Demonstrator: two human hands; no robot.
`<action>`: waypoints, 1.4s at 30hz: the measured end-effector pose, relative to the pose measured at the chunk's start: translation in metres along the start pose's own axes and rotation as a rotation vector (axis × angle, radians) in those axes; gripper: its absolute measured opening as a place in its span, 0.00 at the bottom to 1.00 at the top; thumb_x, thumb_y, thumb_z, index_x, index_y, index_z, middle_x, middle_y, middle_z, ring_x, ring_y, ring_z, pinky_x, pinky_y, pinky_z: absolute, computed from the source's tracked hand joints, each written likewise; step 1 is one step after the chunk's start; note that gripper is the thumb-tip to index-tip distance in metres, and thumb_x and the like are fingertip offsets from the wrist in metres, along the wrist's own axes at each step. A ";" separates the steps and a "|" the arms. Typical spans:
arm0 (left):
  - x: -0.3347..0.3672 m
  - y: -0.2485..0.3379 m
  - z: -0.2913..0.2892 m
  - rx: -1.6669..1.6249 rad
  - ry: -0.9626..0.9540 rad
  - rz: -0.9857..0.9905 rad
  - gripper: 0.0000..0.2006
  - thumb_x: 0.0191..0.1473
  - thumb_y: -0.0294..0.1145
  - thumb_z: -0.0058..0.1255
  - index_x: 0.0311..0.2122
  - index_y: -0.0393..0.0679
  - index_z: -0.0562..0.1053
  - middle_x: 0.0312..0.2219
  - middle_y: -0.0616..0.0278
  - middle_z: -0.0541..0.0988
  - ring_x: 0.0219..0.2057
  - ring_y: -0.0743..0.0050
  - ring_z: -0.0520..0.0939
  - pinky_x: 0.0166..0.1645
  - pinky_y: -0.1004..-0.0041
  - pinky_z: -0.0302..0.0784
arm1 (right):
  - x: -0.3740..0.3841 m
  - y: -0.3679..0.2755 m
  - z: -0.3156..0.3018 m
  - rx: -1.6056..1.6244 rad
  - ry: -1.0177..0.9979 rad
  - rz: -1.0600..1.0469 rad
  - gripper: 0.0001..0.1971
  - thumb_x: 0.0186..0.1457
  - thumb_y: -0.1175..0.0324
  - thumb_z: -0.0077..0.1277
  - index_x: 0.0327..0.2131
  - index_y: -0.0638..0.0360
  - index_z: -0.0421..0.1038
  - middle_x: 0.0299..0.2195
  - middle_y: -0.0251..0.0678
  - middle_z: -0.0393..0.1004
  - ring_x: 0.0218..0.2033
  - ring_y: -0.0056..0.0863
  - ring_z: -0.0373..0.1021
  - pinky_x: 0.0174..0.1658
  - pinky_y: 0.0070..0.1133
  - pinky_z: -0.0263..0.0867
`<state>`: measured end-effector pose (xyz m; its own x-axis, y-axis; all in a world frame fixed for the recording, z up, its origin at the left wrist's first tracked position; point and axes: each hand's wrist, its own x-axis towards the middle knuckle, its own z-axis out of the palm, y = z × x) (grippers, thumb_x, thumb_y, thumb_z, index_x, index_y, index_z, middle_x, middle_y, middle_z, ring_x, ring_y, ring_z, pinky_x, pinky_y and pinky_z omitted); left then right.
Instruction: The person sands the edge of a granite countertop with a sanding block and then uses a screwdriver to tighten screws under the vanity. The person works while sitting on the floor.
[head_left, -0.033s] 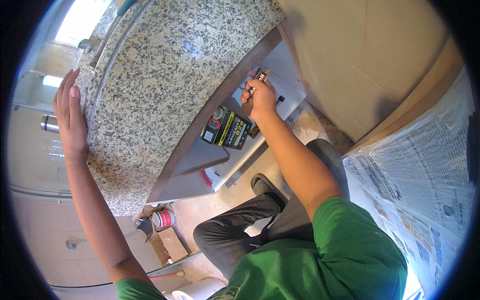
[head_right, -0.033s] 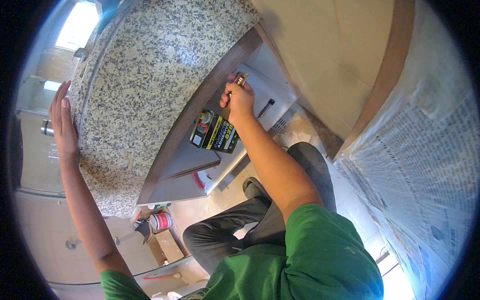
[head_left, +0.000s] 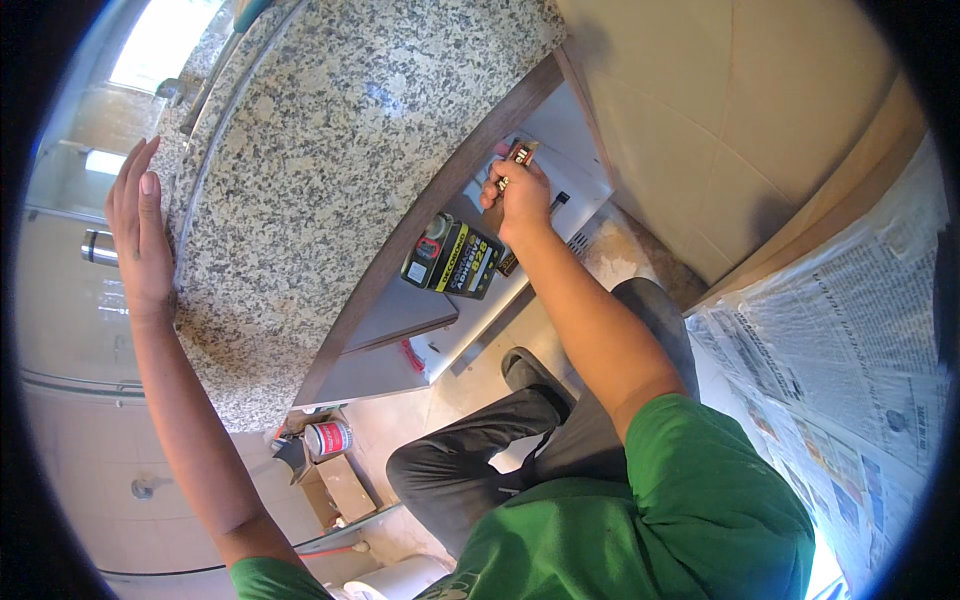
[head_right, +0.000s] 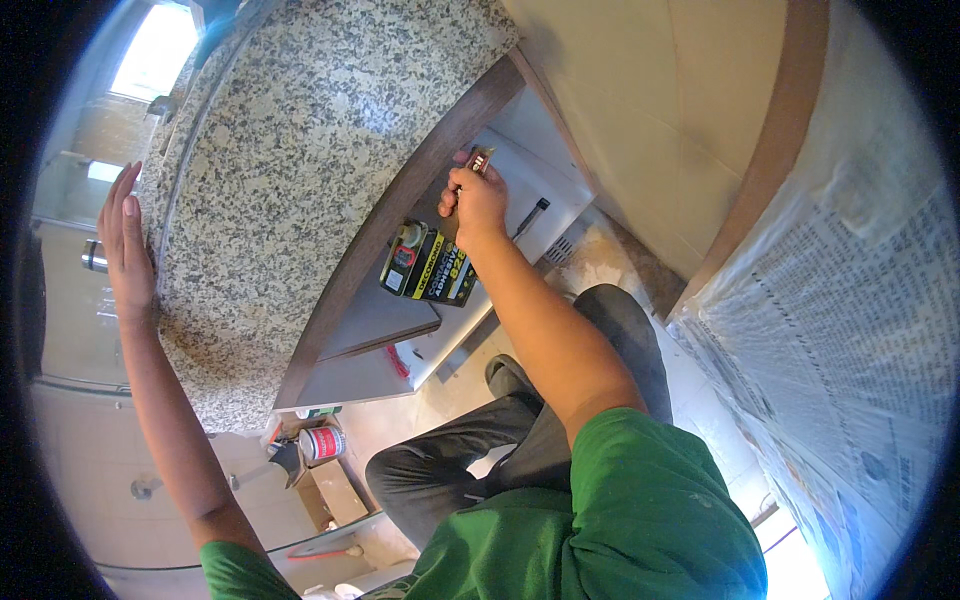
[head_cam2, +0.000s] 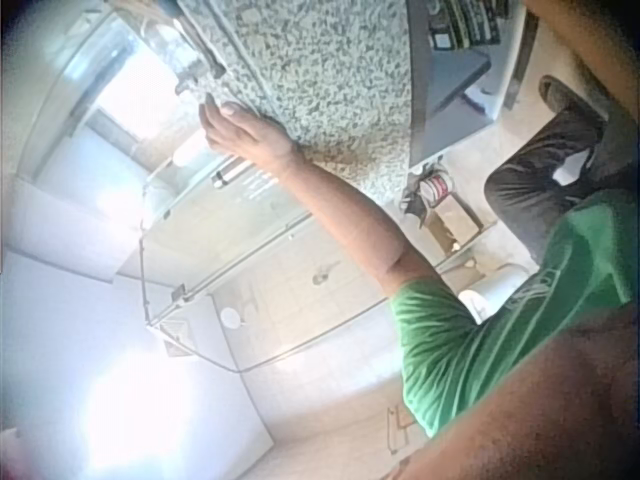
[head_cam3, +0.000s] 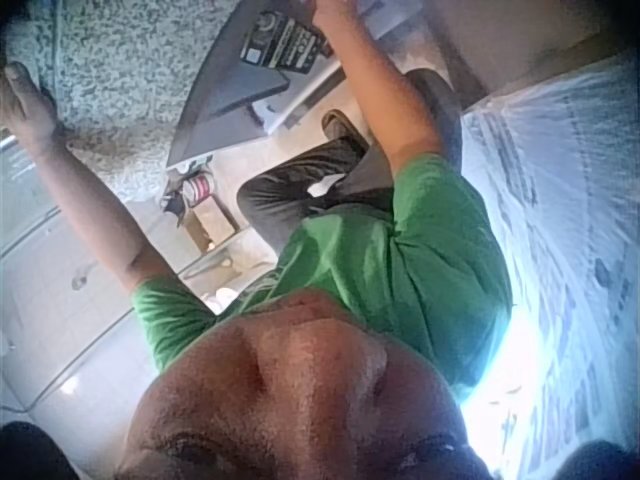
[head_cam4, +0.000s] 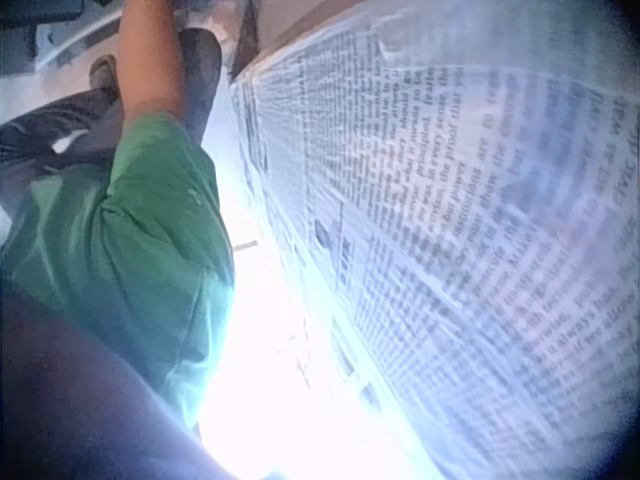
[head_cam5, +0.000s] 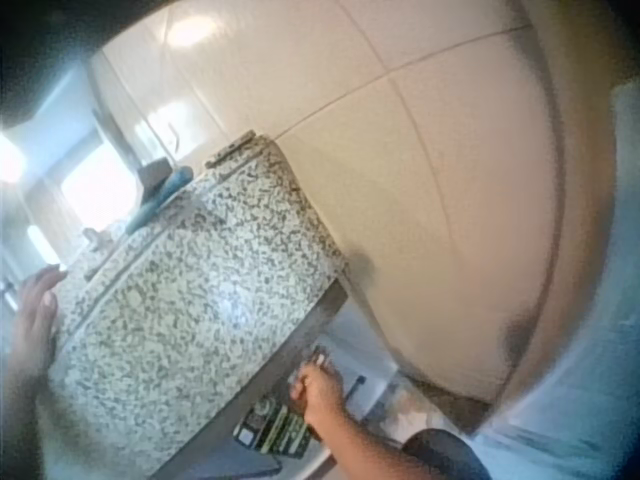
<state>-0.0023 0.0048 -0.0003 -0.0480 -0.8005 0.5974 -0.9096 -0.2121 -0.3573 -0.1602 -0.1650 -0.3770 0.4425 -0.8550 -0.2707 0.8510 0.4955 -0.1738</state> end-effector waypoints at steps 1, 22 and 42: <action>0.001 0.000 0.001 0.015 0.006 -0.002 0.28 0.70 0.54 0.30 0.61 0.46 0.71 0.63 0.54 0.68 0.67 0.54 0.60 0.72 0.57 0.49 | -0.001 0.001 0.001 -0.020 -0.007 -0.008 0.15 0.53 0.78 0.50 0.46 0.59 0.68 0.21 0.31 0.66 0.15 0.22 0.62 0.18 0.24 0.59; 0.003 -0.001 0.004 0.036 0.046 0.002 0.28 0.70 0.54 0.29 0.60 0.46 0.72 0.62 0.54 0.70 0.66 0.54 0.62 0.71 0.59 0.50 | -0.011 0.030 0.000 -0.241 -0.009 -0.083 0.12 0.52 0.77 0.49 0.42 0.62 0.69 0.20 0.34 0.66 0.15 0.25 0.63 0.18 0.26 0.62; 0.002 -0.001 0.004 0.034 0.039 -0.011 0.28 0.70 0.55 0.30 0.61 0.46 0.72 0.62 0.54 0.70 0.66 0.54 0.61 0.71 0.59 0.49 | 0.010 -0.009 -0.003 -0.044 -0.039 -0.060 0.15 0.55 0.74 0.52 0.47 0.61 0.68 0.19 0.31 0.65 0.15 0.24 0.63 0.19 0.26 0.62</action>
<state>0.0001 0.0008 -0.0016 -0.0542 -0.7757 0.6288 -0.8958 -0.2405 -0.3738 -0.1643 -0.1772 -0.3811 0.4026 -0.8882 -0.2214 0.8636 0.4487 -0.2300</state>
